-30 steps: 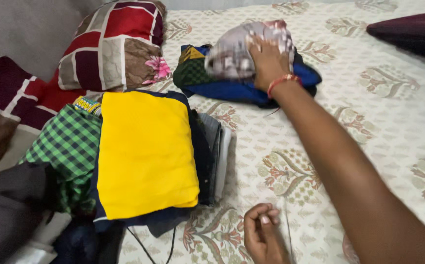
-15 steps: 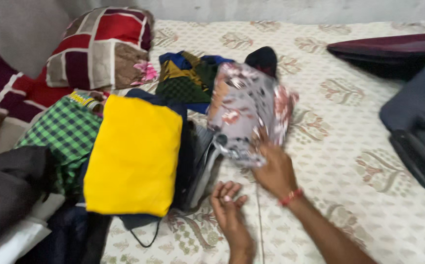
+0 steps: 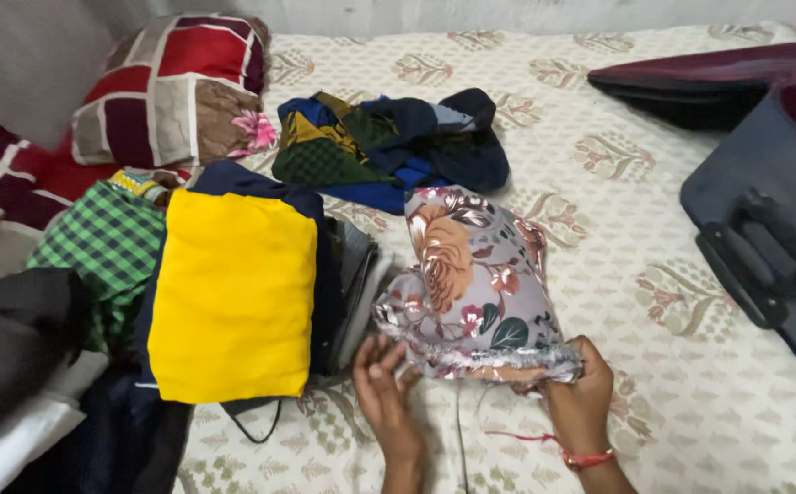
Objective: The person folds a yellow cloth, a patterned gray cloth, and a dark blue cloth by hand on a bed.
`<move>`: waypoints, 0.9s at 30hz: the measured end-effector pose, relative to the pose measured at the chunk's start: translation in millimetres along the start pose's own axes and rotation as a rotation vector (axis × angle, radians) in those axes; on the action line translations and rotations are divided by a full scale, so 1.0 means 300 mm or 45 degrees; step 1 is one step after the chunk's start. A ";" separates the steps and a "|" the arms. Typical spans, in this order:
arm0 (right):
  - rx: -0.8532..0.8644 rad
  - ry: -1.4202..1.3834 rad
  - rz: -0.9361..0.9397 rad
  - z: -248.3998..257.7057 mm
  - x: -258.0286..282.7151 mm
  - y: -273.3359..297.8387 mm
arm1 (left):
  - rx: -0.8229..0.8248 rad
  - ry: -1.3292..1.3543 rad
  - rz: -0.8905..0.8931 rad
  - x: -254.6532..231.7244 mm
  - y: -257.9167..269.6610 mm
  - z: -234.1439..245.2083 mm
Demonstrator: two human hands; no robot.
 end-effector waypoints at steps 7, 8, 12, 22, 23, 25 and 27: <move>-0.081 -0.380 -0.075 0.043 -0.036 -0.054 | -0.671 -0.188 -0.252 -0.149 0.062 0.041; -0.143 -0.339 -0.077 0.069 -0.032 -0.058 | -0.769 -0.057 -0.278 -0.174 0.060 0.055; -0.163 -0.540 -0.126 0.152 0.003 -0.051 | -0.444 -0.341 -0.645 -0.243 -0.023 0.077; -0.107 -0.575 -0.113 0.171 -0.019 -0.016 | -0.543 -0.607 -0.743 -0.160 -0.231 0.038; -0.107 -0.589 -0.135 0.164 -0.013 -0.021 | -0.503 -0.534 -0.762 -0.154 -0.236 0.025; -0.091 -0.595 -0.163 0.161 -0.002 -0.019 | -0.467 -0.463 -0.779 -0.148 -0.248 0.014; -0.080 -0.599 -0.196 0.159 -0.007 -0.015 | -0.383 -0.431 -0.895 -0.139 -0.258 0.004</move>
Point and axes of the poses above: each hand's wrist, its own y-axis away from the middle knuckle, its own z-axis out of the back of the hand, x = y × z, the point moved 4 cm from there along -y, towards the middle knuckle, and after that the axes turned 15 degrees about y, right-handed, at the moved point
